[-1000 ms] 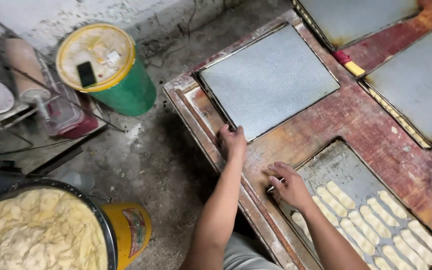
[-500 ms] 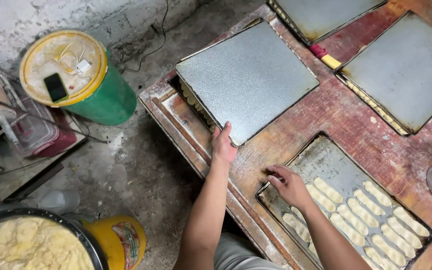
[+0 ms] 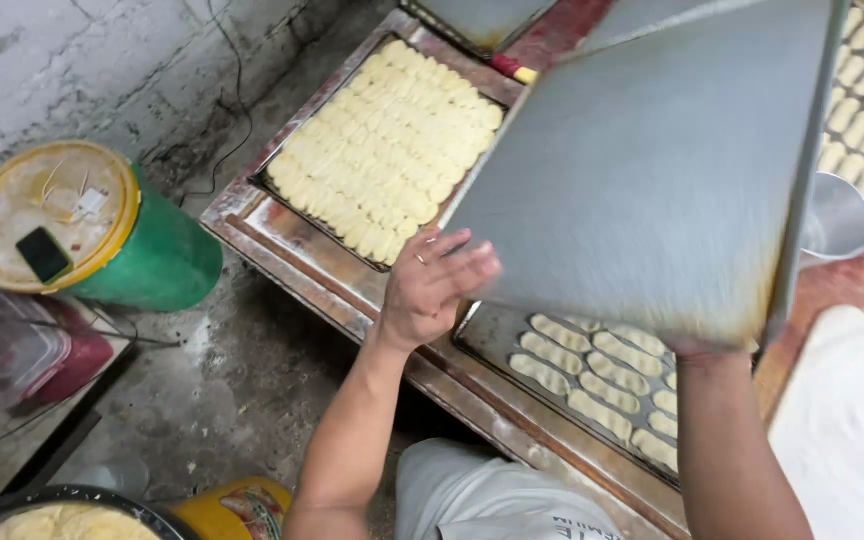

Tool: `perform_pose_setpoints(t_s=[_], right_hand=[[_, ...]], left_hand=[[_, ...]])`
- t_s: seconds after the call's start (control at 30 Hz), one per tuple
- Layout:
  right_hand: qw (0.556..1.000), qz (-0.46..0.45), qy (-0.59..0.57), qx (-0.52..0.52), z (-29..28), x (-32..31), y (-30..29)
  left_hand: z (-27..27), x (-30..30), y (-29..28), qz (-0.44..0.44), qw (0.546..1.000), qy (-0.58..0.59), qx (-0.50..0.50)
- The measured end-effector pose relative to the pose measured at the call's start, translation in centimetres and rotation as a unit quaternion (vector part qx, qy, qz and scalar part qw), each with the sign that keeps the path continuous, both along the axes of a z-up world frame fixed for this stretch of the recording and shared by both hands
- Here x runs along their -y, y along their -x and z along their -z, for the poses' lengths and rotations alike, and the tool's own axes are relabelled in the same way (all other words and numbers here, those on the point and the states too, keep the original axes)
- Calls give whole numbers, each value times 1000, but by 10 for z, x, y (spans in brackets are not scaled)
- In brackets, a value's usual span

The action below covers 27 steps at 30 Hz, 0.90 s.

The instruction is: The person arranges small dough pieces onto metal baking trays in neat rows. They repeatedly pick dough pieces from a floured surface and place them on the trays, occasionally spreading flour on the surface and moving trays to make space.

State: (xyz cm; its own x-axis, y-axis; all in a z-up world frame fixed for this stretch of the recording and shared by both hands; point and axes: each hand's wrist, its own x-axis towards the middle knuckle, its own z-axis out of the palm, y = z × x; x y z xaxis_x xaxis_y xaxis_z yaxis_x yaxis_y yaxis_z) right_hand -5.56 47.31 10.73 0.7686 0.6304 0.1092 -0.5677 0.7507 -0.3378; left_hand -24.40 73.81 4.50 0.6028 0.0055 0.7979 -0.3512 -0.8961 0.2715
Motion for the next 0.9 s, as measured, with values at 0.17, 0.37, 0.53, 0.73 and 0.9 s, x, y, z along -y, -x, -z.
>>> perform_pose_setpoints(t_s=[0.17,0.37,0.53,0.73,0.9], right_hand=[[982,12,189,-9,11,74,-8],[968,-114,213,69,147,114,-29],[916,-36,395,66,182,103,-15],[895,-72,437,58,220,55,-1],[808,12,587,55,166,8,55]], left_hand=[[-4,50,2,-81,987,-140,16],[68,80,29,-254,921,13,-296],[122,46,48,-293,824,307,-375],[199,-89,35,-360,722,576,-131],[235,-208,8,-359,584,726,-62]])
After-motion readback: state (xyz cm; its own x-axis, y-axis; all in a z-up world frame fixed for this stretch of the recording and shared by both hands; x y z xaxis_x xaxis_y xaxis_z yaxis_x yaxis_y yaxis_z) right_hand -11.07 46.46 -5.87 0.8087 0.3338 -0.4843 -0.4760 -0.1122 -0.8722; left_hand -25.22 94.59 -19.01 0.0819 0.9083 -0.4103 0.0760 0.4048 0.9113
